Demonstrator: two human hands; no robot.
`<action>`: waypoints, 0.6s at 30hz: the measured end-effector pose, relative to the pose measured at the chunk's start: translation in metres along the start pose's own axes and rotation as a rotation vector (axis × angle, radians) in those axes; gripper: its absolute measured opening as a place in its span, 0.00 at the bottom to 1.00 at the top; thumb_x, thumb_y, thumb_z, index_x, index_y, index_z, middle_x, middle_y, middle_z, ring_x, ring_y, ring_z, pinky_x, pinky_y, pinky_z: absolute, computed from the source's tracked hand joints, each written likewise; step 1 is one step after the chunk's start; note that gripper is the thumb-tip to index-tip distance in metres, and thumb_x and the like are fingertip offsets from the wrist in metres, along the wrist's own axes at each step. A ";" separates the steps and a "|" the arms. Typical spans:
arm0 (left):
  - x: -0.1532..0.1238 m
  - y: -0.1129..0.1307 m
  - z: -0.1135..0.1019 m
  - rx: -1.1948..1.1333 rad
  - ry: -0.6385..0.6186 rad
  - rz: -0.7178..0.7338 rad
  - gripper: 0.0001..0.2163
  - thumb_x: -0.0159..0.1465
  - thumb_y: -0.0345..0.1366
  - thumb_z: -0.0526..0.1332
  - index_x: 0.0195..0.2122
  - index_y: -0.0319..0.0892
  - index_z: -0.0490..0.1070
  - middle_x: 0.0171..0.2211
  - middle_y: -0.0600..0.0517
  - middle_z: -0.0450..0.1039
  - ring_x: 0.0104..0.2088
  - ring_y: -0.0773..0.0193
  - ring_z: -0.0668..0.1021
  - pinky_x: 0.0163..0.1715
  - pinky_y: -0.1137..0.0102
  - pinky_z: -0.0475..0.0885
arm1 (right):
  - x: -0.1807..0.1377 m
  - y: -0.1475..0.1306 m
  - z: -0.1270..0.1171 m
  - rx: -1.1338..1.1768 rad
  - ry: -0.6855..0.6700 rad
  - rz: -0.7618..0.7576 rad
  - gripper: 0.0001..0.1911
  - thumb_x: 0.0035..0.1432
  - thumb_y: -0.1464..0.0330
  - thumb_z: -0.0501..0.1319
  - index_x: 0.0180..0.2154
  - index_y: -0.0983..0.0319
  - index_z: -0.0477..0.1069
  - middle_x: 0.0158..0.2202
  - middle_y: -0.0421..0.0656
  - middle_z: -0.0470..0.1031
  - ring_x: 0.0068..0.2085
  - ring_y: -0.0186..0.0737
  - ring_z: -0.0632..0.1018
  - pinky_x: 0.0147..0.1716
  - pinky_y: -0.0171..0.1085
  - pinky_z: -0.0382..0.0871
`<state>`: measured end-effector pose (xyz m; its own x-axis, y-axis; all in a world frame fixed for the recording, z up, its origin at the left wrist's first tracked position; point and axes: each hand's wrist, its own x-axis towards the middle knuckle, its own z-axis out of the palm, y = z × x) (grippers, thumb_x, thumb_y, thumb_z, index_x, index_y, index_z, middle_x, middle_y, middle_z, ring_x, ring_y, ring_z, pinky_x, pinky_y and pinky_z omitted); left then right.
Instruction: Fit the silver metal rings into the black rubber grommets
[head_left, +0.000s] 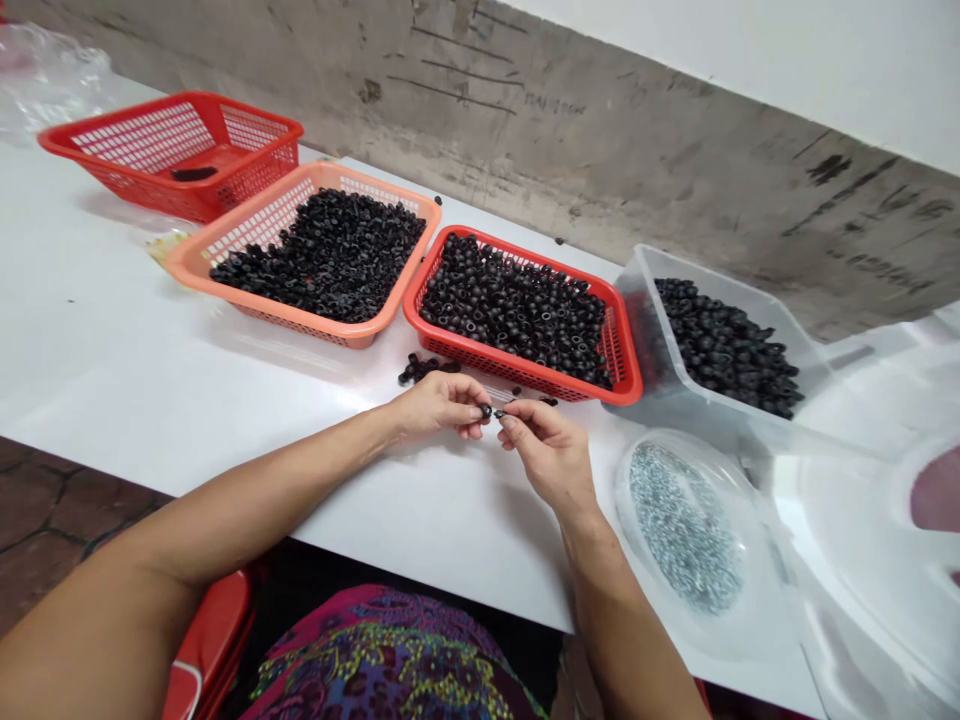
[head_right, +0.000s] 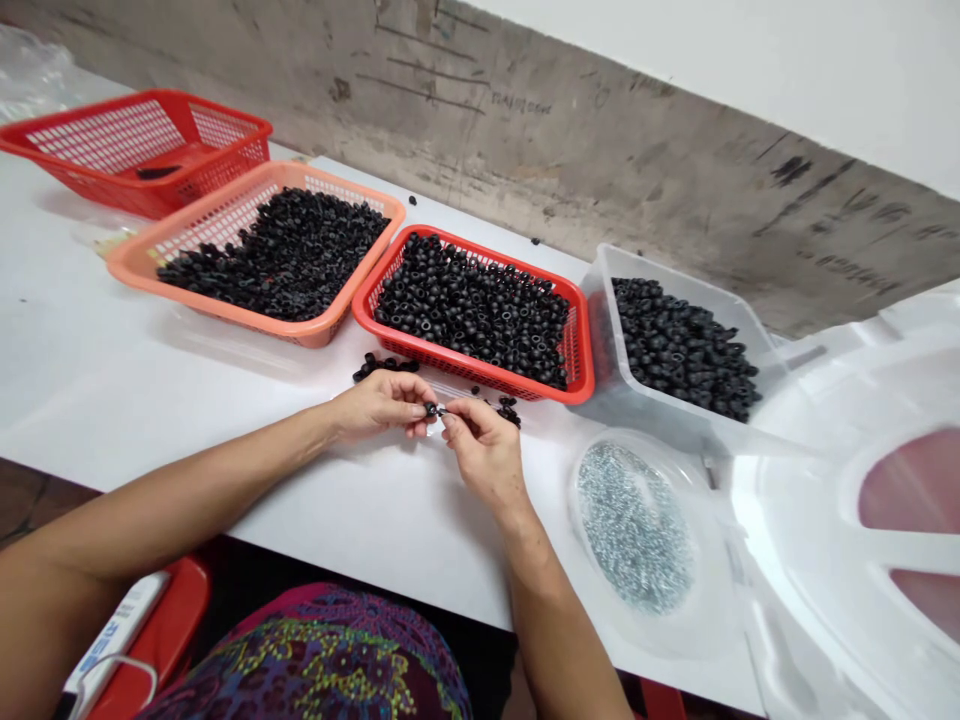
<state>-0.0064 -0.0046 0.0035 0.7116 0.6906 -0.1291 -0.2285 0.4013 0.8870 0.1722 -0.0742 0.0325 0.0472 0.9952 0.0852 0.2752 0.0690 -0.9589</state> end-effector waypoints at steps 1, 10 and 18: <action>0.000 0.000 0.000 0.014 0.000 0.003 0.13 0.55 0.34 0.72 0.36 0.33 0.74 0.25 0.48 0.78 0.25 0.66 0.78 0.28 0.71 0.71 | 0.000 0.000 0.000 -0.020 0.002 -0.011 0.05 0.55 0.66 0.63 0.34 0.60 0.76 0.24 0.38 0.74 0.24 0.34 0.74 0.25 0.35 0.70; -0.002 -0.002 0.008 0.171 0.051 0.065 0.08 0.58 0.33 0.67 0.36 0.35 0.73 0.22 0.52 0.74 0.22 0.68 0.75 0.23 0.74 0.68 | -0.001 0.008 0.004 -0.326 0.051 -0.150 0.04 0.56 0.68 0.59 0.32 0.59 0.72 0.27 0.40 0.75 0.27 0.37 0.75 0.28 0.36 0.71; -0.004 -0.006 0.013 0.615 0.167 0.305 0.09 0.57 0.23 0.59 0.34 0.39 0.77 0.27 0.54 0.75 0.27 0.68 0.74 0.30 0.72 0.68 | -0.006 0.011 0.012 -0.670 0.101 -0.378 0.11 0.60 0.72 0.54 0.29 0.58 0.71 0.27 0.45 0.76 0.30 0.40 0.76 0.32 0.38 0.72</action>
<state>0.0008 -0.0182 0.0047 0.5528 0.8211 0.1422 0.0506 -0.2034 0.9778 0.1637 -0.0784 0.0183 -0.0866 0.8990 0.4292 0.8106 0.3141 -0.4943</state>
